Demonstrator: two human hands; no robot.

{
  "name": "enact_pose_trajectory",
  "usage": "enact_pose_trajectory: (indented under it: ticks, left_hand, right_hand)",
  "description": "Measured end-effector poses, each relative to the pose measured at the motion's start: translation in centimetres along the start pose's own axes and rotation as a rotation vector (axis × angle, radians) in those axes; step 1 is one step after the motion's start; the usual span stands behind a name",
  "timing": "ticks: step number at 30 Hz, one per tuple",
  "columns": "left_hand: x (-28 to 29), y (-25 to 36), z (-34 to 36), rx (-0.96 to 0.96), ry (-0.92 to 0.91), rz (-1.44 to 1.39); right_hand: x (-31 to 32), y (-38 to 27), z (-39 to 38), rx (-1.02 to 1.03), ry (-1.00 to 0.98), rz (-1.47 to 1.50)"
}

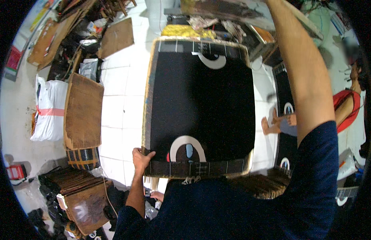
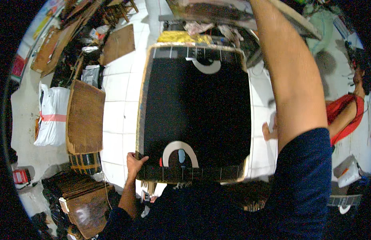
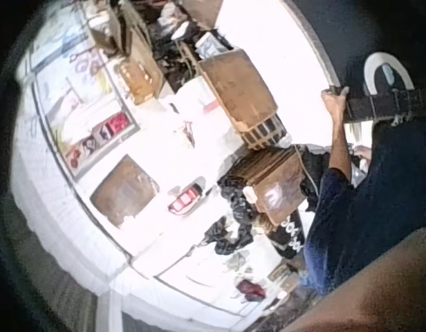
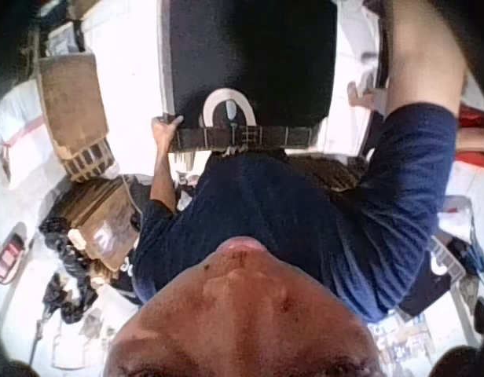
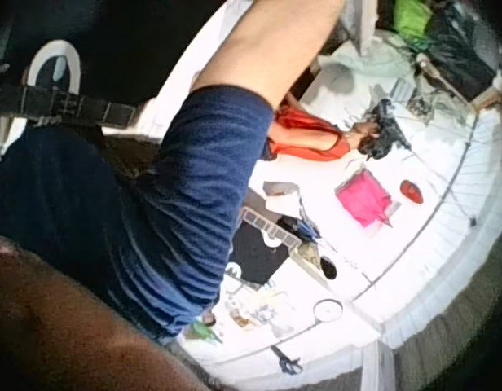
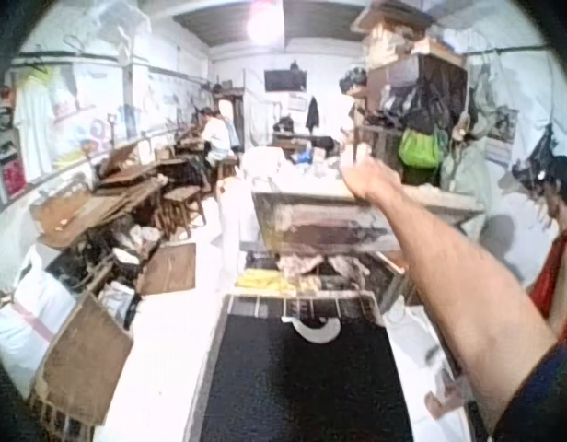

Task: The person repeatedly aligns a screen printing frame over a black t-shirt and uses a squeegee to pull ink across the mesh. They lift the frame to check the print, then reposition and repeat the process on the same shirt.

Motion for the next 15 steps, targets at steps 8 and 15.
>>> enact_pose_trajectory:
  ticks: [8,15]
  left_hand:
    - [0.0,4.2,2.1,-0.236,0.202,0.15]
    - [2.1,33.4,3.5,-0.328,-0.384,-1.525]
  right_hand:
    - [-1.2,1.7,-4.7,-0.065,-0.119,-0.017]
    - [-5.9,5.5,-19.5,0.021,0.097,0.211]
Point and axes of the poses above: each hand's wrist, its own z-axis towards the middle knuckle, its own x-axis out of the back of the hand, y = z × x, the point moved 2 cm from there along z, towards the middle knuckle, and after that the axes turned 5 degrees about y, right-handed, at the moved point
